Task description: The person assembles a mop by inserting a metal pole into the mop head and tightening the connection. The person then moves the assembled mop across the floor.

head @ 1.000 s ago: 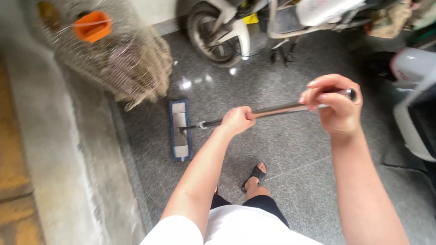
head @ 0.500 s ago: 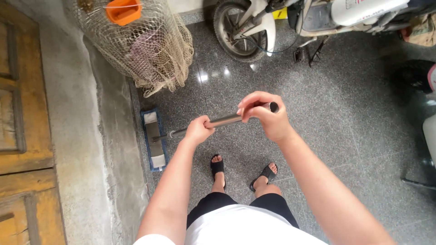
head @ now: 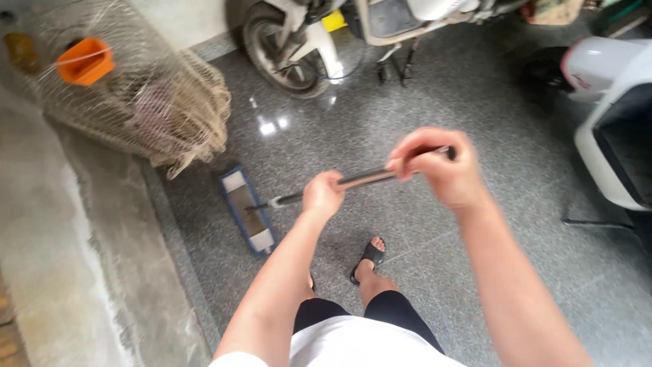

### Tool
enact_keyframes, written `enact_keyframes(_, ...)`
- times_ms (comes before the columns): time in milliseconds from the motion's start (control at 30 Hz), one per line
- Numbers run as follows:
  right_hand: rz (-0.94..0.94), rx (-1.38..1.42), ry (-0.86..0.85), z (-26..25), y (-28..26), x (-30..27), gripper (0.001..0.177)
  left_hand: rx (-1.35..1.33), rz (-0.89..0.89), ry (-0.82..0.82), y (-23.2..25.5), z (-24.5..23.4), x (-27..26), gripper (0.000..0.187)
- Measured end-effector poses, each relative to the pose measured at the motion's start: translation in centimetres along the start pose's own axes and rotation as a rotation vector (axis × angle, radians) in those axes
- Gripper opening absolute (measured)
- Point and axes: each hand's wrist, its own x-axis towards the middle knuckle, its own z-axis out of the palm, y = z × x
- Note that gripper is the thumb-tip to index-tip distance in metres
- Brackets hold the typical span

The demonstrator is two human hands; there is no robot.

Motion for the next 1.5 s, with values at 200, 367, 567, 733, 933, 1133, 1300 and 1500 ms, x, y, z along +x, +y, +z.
enact_keyframes(200, 0.012, -0.024, 0.201, -9.1, -6.9, -4.3, 0.029, 0.059, 0.320, -0.062, 13.4, 5.3, -0.1, 0.025)
enact_keyframes(367, -0.089, -0.073, 0.273, -12.1, -8.8, -6.9, 0.030, 0.138, 0.383, -0.332, 22.3, 4.5, -0.9, 0.013)
enact_keyframes(567, -0.126, -0.091, 0.277, -11.2, -7.4, -7.3, 0.025, 0.160, 0.541, -0.276, 20.7, 7.0, 2.2, 0.008)
enact_keyframes(733, -0.145, -0.122, 0.221, -8.6, -6.8, -4.8, 0.024, 0.091, 0.554, -0.218, 18.2, 4.7, 3.4, 0.005)
enact_keyframes(933, -0.150, -0.018, 0.112, -3.1, -5.8, -0.5, 0.026, 0.091, 0.460, -0.202, 13.7, -1.9, 4.1, 0.012)
enact_keyframes(1133, -0.275, 0.088, 0.015, 2.1, 0.7, 3.7, 0.033, 0.145, 0.229, -0.257, 5.0, -8.2, 4.7, 0.026)
enact_keyframes(1300, -0.230, 0.191, -0.081, 10.6, 4.1, 5.5, 0.031, 0.135, 0.047, -0.181, -3.3, -14.0, 3.3, 0.038)
enact_keyframes(1500, -0.069, 0.227, -0.184, 18.8, 7.5, 5.8, 0.030, 0.139, 0.021, -0.023, -14.9, -16.5, 2.1, 0.025)
